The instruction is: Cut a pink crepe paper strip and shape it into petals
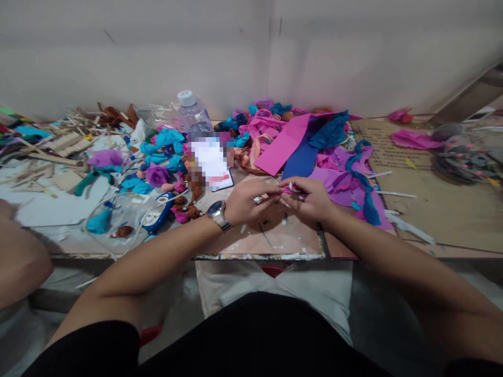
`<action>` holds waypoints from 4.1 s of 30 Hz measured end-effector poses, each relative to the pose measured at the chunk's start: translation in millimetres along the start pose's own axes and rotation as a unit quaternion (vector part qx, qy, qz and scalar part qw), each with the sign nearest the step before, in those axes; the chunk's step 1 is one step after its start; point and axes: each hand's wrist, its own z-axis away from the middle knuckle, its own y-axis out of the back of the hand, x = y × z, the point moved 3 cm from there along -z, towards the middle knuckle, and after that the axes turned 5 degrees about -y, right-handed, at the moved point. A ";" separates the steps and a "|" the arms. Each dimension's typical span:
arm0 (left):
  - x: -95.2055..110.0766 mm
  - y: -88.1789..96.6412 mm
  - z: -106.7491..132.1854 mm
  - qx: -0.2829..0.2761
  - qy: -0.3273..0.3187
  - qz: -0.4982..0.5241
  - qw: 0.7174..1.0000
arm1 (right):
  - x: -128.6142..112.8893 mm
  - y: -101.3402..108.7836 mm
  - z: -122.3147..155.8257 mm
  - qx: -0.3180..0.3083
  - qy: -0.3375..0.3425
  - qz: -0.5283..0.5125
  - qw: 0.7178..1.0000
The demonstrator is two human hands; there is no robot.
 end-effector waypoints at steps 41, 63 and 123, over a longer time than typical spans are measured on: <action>-2.9 1.9 -0.8 0.044 0.073 0.076 0.993 | 1.9 0.6 -0.7 0.028 -0.058 -0.075 0.995; -18.8 -0.3 -2.2 0.091 0.190 0.200 0.957 | 9.9 9.4 4.9 0.075 -0.013 -0.046 0.996; -17.6 -10.5 -4.9 0.084 0.366 0.434 0.819 | -11.6 11.4 -4.5 -0.096 0.139 0.213 0.962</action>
